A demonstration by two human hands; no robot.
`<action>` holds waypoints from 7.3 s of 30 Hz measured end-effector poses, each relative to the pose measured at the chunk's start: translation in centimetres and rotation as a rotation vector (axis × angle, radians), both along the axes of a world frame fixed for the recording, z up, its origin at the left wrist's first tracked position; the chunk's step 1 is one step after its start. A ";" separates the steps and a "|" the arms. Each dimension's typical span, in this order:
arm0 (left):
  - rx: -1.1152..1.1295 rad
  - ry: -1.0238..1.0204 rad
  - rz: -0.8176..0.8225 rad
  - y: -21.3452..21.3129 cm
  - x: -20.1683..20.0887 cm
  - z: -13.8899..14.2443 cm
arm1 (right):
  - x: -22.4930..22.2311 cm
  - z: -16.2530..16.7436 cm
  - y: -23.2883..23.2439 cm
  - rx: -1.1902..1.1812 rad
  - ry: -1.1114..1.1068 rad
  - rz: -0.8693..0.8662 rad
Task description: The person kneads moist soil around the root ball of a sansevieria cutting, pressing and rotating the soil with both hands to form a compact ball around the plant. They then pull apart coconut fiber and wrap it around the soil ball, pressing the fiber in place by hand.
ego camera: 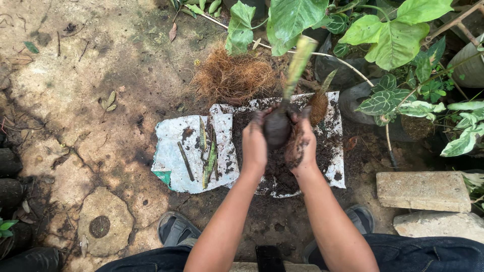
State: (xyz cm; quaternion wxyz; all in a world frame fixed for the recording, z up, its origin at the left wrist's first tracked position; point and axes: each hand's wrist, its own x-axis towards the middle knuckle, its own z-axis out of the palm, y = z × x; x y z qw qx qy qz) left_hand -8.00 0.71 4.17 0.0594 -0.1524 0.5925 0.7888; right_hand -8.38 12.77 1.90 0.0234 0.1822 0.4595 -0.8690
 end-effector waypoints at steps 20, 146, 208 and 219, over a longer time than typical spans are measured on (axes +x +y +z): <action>-0.150 0.015 0.136 1.8 2.0 -2.4 | 1.4 -5.3 -2.2 0.203 0.007 -0.133; -0.259 -0.104 0.080 1.6 1.0 -4.2 | 0.8 -9.2 -1.8 -0.054 0.023 -0.114; -0.105 -0.112 0.183 1.3 0.8 -5.5 | 0.7 -8.4 -2.0 0.026 0.071 -0.002; 0.293 -0.386 -0.106 -0.6 -1.4 -5.3 | -1.5 0.2 0.5 0.018 -0.191 0.127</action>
